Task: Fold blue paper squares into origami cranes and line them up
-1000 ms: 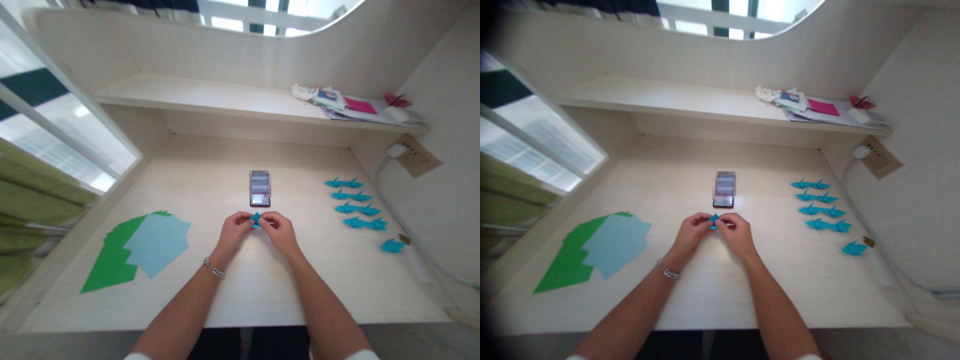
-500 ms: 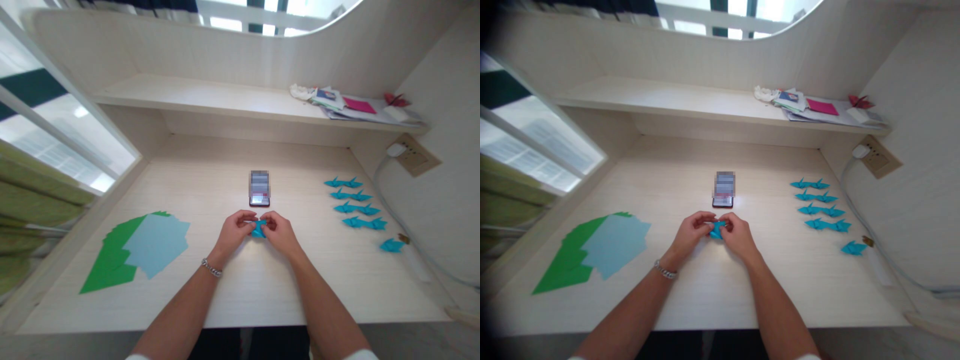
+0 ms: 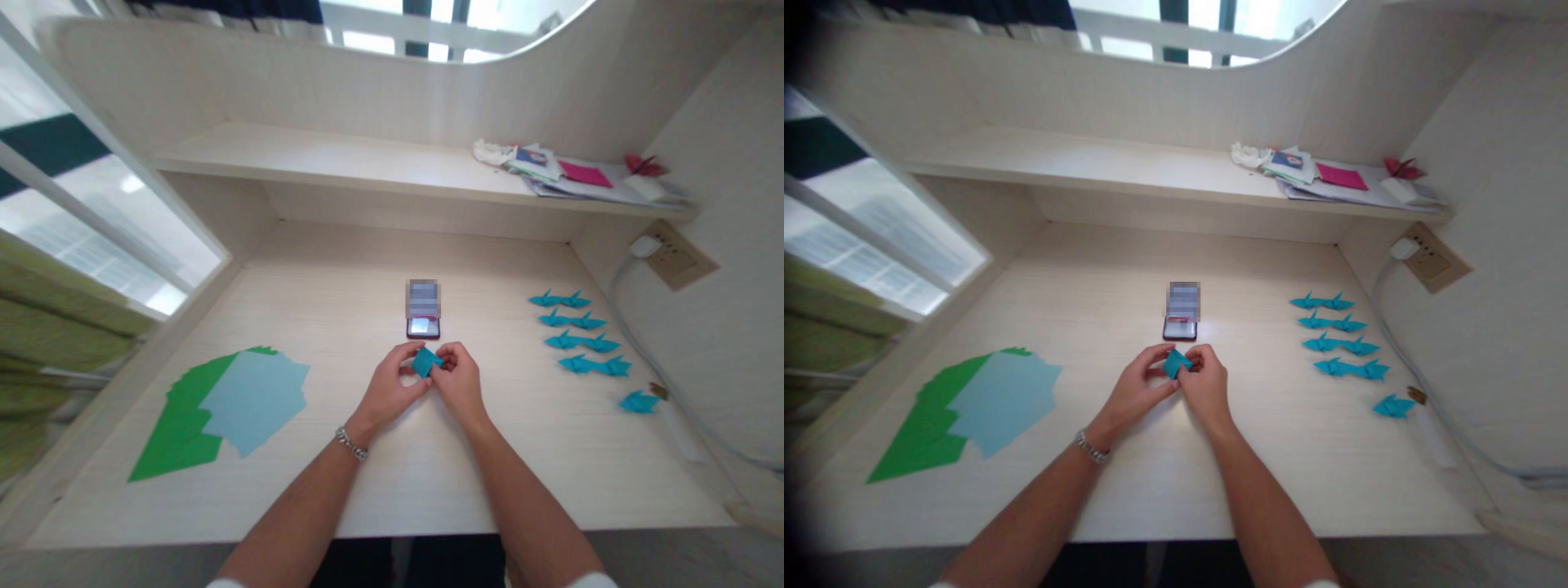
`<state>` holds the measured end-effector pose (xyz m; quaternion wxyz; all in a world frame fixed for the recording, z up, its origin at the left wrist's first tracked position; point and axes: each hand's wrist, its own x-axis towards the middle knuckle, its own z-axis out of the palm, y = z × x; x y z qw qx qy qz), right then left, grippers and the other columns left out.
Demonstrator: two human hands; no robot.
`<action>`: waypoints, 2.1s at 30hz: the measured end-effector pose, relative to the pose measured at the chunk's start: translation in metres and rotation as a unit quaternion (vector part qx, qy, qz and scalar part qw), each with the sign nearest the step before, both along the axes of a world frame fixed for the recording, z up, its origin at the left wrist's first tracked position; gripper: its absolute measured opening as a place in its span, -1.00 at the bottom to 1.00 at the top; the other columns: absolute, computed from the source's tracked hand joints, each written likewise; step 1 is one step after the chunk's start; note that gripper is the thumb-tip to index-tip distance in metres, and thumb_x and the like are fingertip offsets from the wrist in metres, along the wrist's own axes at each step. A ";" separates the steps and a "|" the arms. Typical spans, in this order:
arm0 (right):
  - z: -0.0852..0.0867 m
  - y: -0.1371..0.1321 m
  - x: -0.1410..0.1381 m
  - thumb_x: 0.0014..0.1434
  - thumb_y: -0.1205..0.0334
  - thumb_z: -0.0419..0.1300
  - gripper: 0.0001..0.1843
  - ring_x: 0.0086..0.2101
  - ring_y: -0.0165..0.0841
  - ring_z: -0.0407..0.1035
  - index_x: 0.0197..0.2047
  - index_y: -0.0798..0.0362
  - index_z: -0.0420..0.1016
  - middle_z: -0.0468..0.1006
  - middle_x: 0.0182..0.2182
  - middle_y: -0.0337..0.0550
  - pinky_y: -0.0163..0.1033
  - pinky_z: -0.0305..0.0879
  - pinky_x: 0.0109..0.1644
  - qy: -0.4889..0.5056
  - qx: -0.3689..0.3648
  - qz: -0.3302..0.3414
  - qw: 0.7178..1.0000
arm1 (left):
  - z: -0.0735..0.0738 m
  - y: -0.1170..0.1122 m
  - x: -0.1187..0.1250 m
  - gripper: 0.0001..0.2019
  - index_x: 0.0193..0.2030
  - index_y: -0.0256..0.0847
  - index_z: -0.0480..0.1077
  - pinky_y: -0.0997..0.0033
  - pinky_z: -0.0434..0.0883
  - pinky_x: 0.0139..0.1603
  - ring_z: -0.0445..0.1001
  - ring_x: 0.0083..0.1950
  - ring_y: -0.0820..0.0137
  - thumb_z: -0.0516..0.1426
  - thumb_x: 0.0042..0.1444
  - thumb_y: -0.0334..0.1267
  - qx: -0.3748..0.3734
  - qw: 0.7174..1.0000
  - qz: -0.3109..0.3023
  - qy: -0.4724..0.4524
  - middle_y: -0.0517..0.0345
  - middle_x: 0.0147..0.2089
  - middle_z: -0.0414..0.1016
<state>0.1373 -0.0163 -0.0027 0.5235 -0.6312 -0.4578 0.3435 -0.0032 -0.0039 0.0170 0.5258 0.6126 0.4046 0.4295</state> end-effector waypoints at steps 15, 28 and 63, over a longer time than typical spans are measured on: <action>0.006 -0.005 -0.015 -0.05 0.19 0.24 -0.77 -0.43 -0.39 0.36 -0.33 0.04 0.29 0.41 -0.45 -0.24 -0.31 0.33 -0.36 0.046 0.032 -0.060 0.997 | 0.004 -0.006 0.009 -0.50 0.09 -0.14 0.38 0.20 0.37 0.13 0.35 0.15 0.18 0.18 -0.06 -0.44 0.054 0.997 0.042 0.025 0.00 0.16 0.36; 0.003 0.003 -0.001 -0.28 0.33 0.29 -0.65 -0.55 -0.47 0.27 -0.40 0.02 0.23 0.37 -0.56 -0.40 -0.36 0.31 -0.50 0.267 -0.041 0.022 0.963 | -0.011 0.011 -0.009 -0.65 0.01 -0.26 0.45 0.15 0.41 0.07 0.49 -0.01 0.22 0.19 0.05 -0.27 -0.010 0.999 -0.027 -0.023 -0.08 0.04 0.49; 0.009 -0.007 -0.002 -0.03 0.26 0.14 -0.92 -0.46 -0.36 0.38 -0.39 0.00 0.41 0.49 -0.52 -0.28 -0.31 0.24 -0.36 -0.200 -0.014 0.018 0.979 | -0.016 0.010 -0.007 -0.93 -0.43 -0.25 0.49 0.43 0.46 -0.35 0.47 -0.36 0.41 0.27 -0.09 -0.31 0.080 0.992 0.077 0.061 0.10 -0.38 0.49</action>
